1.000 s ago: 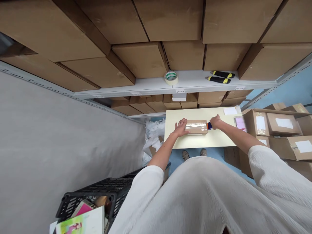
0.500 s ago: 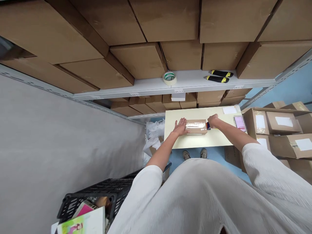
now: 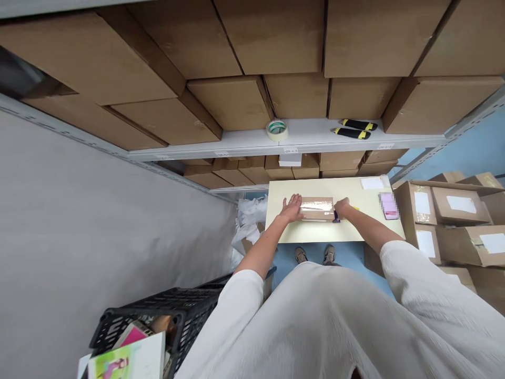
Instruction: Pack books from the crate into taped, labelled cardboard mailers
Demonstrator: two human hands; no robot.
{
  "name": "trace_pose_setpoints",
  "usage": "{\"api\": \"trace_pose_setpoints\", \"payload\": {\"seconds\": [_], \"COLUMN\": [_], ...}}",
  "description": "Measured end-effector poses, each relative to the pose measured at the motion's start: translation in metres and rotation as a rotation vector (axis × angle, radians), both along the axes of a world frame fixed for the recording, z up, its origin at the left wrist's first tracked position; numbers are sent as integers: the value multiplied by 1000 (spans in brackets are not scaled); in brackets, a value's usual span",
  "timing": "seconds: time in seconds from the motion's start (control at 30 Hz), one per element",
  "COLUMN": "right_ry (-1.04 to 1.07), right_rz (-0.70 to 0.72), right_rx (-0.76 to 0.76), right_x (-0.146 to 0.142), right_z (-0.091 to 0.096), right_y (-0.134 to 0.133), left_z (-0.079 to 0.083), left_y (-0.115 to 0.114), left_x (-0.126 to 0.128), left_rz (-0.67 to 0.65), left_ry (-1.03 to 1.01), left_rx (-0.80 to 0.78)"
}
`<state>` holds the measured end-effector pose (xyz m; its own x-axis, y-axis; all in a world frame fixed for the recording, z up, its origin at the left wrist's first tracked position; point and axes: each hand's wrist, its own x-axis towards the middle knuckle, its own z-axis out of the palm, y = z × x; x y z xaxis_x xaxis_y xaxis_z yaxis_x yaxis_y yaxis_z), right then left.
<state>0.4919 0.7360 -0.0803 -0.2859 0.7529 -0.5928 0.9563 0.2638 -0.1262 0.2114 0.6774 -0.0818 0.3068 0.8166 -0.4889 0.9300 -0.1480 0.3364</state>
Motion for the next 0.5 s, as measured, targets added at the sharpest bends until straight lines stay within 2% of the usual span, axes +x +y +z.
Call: {"api": "trace_pose_setpoints", "payload": {"seconds": [0.1,0.2,0.27,0.37,0.43,0.5], "right_ry": [-173,-236,-173,-29,44,61], "right_rz": [42,20,-80,-309,-423,-459], "right_rx": [-134,-246,-313,-397,-403,-357], "right_x": [12,40,64,98,114,121], "right_z": [-1,8,15,19,18,15], "right_y": [-5,6,16,28,32,33], "left_z": [-1,-1,-1,0,0,1], "left_y": [1,2,2,2,2,2], "left_x": [-1,-3,-3,-3,-3,-2], "left_rz": [7,10,7,4,5,6], "left_ry": [-10,-12,-10,3,11,11], "left_rx": [-7,-17,-22,-29,-32,-32]}}
